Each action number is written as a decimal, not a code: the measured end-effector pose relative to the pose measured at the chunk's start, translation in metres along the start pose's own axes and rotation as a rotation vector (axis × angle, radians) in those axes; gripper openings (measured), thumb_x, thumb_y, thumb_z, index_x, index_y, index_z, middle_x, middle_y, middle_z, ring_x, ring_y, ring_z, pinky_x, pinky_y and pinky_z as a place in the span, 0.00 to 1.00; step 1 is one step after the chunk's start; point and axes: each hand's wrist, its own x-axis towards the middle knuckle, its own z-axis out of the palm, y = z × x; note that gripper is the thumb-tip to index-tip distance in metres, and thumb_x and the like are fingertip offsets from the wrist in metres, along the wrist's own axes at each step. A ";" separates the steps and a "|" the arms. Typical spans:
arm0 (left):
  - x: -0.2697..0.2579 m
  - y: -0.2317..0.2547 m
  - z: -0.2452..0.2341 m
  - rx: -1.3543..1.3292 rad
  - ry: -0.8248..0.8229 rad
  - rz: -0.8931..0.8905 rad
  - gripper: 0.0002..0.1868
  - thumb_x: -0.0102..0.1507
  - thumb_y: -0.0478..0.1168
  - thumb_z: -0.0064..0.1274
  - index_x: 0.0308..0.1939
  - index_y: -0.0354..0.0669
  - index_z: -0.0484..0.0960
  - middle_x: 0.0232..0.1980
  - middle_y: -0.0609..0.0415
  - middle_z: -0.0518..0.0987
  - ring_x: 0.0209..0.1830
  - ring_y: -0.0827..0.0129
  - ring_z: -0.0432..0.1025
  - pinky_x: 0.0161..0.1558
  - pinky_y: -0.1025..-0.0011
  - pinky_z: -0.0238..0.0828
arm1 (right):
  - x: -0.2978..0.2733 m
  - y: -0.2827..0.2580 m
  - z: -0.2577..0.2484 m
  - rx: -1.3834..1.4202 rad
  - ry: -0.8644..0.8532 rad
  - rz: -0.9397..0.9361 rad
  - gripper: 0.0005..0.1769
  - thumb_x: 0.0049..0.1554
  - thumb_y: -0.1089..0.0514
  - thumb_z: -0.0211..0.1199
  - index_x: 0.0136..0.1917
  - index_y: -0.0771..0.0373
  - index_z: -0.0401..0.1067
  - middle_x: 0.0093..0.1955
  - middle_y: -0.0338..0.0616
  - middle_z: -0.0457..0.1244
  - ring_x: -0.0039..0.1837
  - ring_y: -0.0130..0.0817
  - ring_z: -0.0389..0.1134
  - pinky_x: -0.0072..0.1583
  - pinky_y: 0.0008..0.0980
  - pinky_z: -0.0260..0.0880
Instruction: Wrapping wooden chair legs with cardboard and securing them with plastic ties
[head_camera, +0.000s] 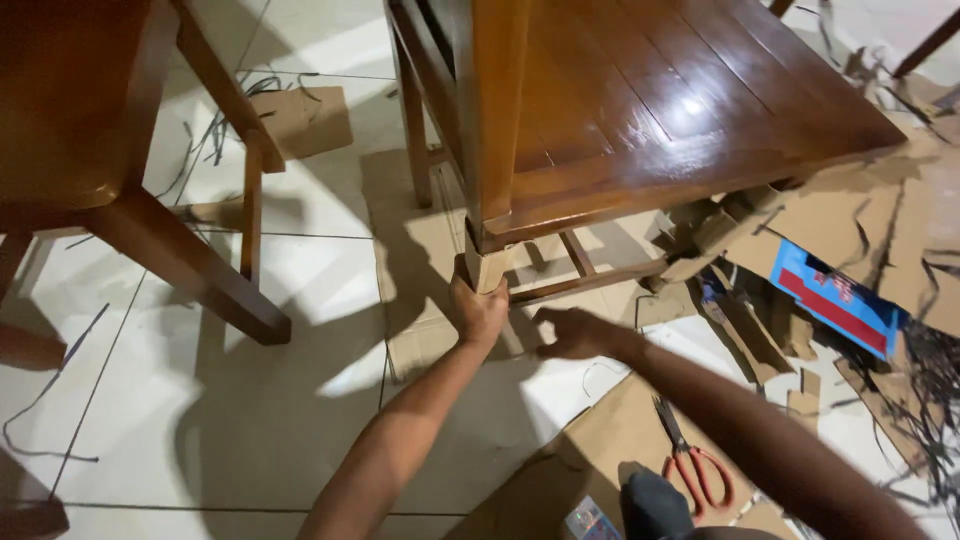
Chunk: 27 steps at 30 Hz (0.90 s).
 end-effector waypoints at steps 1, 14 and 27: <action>0.000 -0.004 0.000 -0.006 -0.011 0.003 0.18 0.48 0.39 0.62 0.42 0.44 0.79 0.34 0.44 0.84 0.39 0.41 0.80 0.44 0.48 0.74 | -0.019 -0.016 -0.025 0.005 0.006 0.011 0.32 0.53 0.32 0.65 0.67 0.40 0.63 0.37 0.44 0.72 0.51 0.50 0.75 0.56 0.48 0.74; 0.019 -0.022 0.000 0.061 -0.101 0.291 0.28 0.50 0.34 0.65 0.54 0.30 0.76 0.40 0.36 0.83 0.40 0.34 0.78 0.36 0.44 0.76 | -0.052 -0.118 -0.052 0.404 0.769 -0.107 0.32 0.52 0.36 0.65 0.65 0.52 0.70 0.62 0.48 0.64 0.62 0.55 0.69 0.61 0.54 0.72; 0.004 -0.036 -0.003 0.003 -0.245 0.211 0.26 0.53 0.33 0.63 0.54 0.29 0.75 0.41 0.38 0.81 0.41 0.40 0.76 0.41 0.49 0.73 | -0.006 -0.149 -0.055 0.468 0.851 0.014 0.34 0.47 0.35 0.70 0.50 0.68 0.76 0.52 0.53 0.70 0.54 0.64 0.72 0.50 0.58 0.77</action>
